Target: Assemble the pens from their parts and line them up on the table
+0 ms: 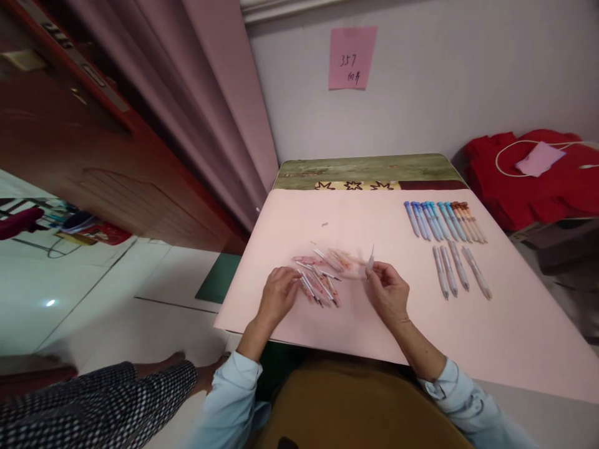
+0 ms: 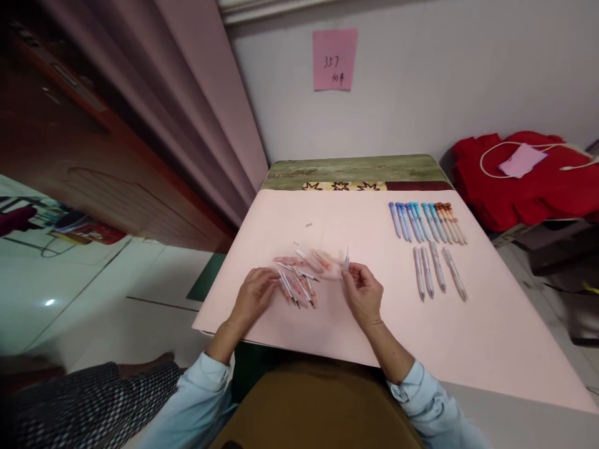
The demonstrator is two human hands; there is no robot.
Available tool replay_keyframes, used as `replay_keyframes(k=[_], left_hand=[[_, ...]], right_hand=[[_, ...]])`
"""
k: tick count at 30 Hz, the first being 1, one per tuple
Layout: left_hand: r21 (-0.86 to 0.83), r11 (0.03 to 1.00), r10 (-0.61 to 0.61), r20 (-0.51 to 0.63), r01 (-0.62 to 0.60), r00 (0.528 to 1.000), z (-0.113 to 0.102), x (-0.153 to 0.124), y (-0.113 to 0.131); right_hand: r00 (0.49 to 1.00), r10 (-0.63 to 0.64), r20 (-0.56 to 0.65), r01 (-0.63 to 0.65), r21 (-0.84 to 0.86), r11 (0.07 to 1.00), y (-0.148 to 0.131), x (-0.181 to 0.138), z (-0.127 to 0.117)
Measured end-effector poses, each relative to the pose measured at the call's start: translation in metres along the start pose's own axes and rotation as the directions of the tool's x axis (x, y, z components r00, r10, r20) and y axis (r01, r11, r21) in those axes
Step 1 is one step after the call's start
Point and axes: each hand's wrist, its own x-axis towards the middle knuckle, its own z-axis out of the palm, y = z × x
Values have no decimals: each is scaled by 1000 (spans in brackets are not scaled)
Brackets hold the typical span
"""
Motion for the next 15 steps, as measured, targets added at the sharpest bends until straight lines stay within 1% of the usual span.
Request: replay_keyframes(k=[3, 7, 11, 15], left_hand=[[78, 992, 96, 60, -101, 994, 13, 4, 7], [159, 976, 121, 162, -147, 979, 27, 23, 13], [166, 959, 179, 281, -232, 943, 33, 47, 25], [159, 940, 232, 350, -301, 908, 41, 69, 36]], right_hand=[[1000, 3, 4, -3, -18, 1000, 0, 0, 0], [1000, -9, -3, 9, -31, 999, 1, 0, 0], [1000, -6, -19, 6, -5, 1000, 2, 1, 1], [999, 10, -30, -10, 3, 1000, 3, 4, 2]])
